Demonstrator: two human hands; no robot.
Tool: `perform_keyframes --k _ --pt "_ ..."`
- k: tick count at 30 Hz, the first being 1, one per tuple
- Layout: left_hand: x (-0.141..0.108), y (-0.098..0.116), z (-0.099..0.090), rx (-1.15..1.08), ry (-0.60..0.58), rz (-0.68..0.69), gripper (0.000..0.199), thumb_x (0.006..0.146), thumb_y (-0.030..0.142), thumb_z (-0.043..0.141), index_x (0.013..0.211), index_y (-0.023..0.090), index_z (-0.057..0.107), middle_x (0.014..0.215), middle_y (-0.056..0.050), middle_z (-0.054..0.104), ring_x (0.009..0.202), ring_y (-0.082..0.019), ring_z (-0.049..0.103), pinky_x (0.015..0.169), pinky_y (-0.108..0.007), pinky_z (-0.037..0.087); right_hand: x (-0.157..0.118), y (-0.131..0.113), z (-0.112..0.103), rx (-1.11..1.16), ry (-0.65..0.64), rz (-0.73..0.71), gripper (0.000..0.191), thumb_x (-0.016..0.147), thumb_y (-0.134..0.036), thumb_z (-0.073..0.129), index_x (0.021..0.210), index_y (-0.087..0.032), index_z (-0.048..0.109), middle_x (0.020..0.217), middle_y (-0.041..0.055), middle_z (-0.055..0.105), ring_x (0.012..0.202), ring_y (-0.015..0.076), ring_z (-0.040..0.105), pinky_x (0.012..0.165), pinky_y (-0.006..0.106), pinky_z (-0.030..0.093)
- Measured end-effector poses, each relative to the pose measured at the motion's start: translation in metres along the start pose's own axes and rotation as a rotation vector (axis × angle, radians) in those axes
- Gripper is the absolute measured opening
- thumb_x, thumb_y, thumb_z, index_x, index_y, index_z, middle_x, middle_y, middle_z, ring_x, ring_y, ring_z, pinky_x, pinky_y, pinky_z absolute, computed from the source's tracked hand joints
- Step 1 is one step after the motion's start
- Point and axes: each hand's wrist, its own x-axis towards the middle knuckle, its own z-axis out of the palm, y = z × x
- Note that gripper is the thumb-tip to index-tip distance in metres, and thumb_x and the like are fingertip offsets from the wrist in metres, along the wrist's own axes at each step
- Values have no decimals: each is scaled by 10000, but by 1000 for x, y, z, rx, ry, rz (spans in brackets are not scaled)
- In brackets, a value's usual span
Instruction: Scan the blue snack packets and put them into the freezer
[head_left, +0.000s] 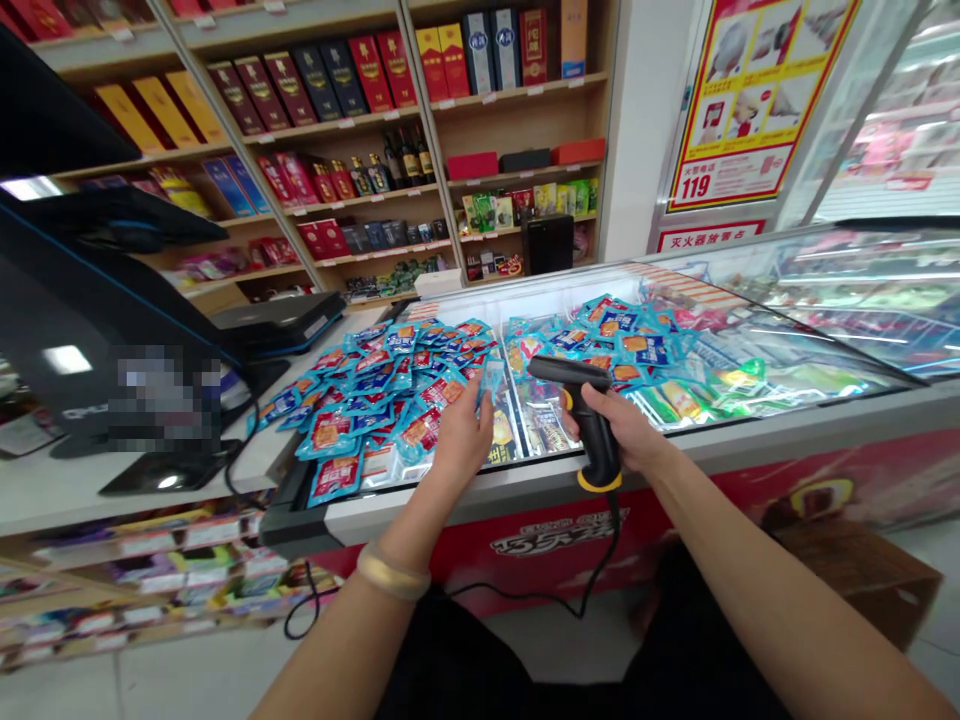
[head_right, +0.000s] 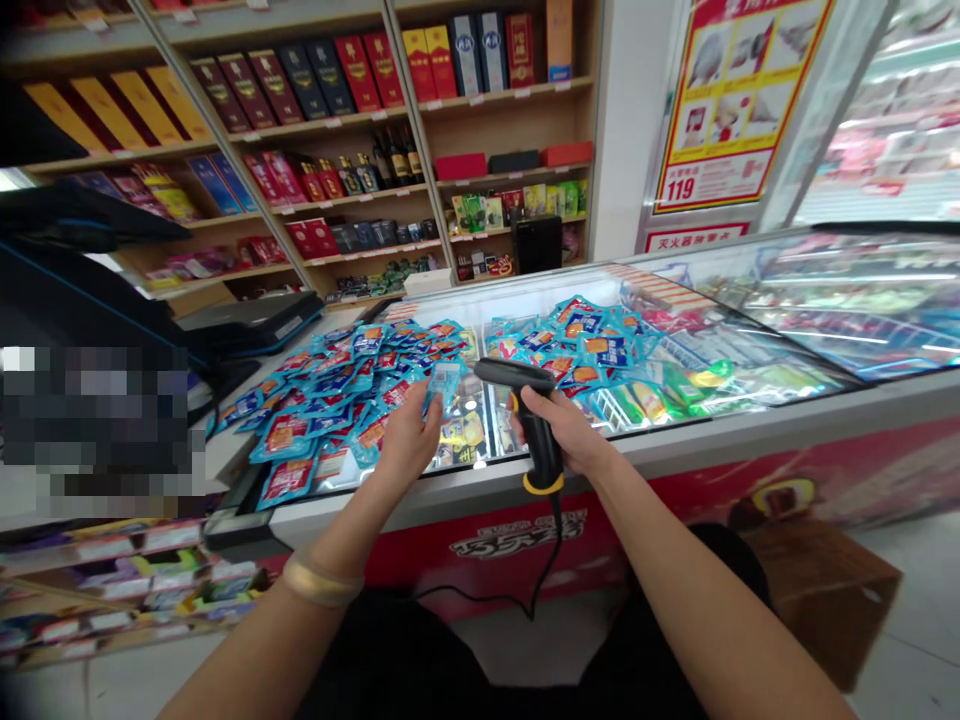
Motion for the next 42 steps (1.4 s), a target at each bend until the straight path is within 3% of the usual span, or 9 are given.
perform_keyframes --k 6,10,14,18,23,27,32,36,42 --pt "43 58 50 -36 -148 161 425 960 216 385 1361 196 525 1192 -118 693 1093 -245 658 959 -381 499 -17 -28 -66 26 215 -76 485 701 -650 712 833 -199 589 595 -7 555 544 137 508 504 262 412" --pt "65 92 93 -44 -291 246 459 955 231 416 1409 186 462 1419 -141 538 1358 -261 461 1111 -440 389 -23 -42 -104 43 387 -99 491 680 -665 715 826 -219 570 598 -4 550 517 154 511 459 283 402" --pt "65 108 124 130 -548 180 673 900 447 555 1480 172 352 1585 -192 284 1469 -395 225 1136 -599 285 -26 -45 -120 66 409 -112 490 721 -705 639 831 -239 535 582 -8 525 518 176 533 461 308 425" --pt "59 109 129 188 -567 171 658 928 509 477 1493 210 320 1613 -170 224 1481 -416 164 1128 -650 248 -27 -43 -120 79 384 -128 471 753 -700 603 845 -243 533 589 -7 521 523 180 533 485 320 439" --pt "57 103 108 174 -470 194 638 930 479 493 1492 230 322 1615 -158 223 1491 -394 145 1134 -666 220 -26 -42 -116 103 401 -108 456 743 -670 642 838 -232 558 603 1 532 533 174 526 493 307 426" --pt "50 78 78 193 -319 202 604 933 395 511 1470 163 363 1555 -208 329 1460 -369 264 1156 -592 247 -23 -38 -100 121 391 -93 452 728 -655 674 830 -230 560 606 -8 536 527 155 508 472 281 407" --pt "29 14 33 186 -108 199 542 889 328 553 1389 153 438 1423 -202 483 1375 -320 413 1120 -533 350 -7 -20 -53 131 271 -49 484 692 -658 707 822 -214 566 597 -17 554 525 138 517 481 263 402" --pt "6 -32 -8 252 -49 149 556 838 295 586 1364 173 457 1368 -183 529 1310 -311 480 1072 -502 417 9 0 -4 139 147 16 494 684 -658 712 790 -197 571 581 -16 557 510 125 505 479 255 392" --pt "-24 -47 -48 486 -103 -60 663 766 323 623 1395 176 472 1351 -171 558 1259 -373 496 1043 -534 396 22 22 49 92 35 93 521 640 -653 751 794 -174 617 562 -4 589 489 110 509 471 233 393"
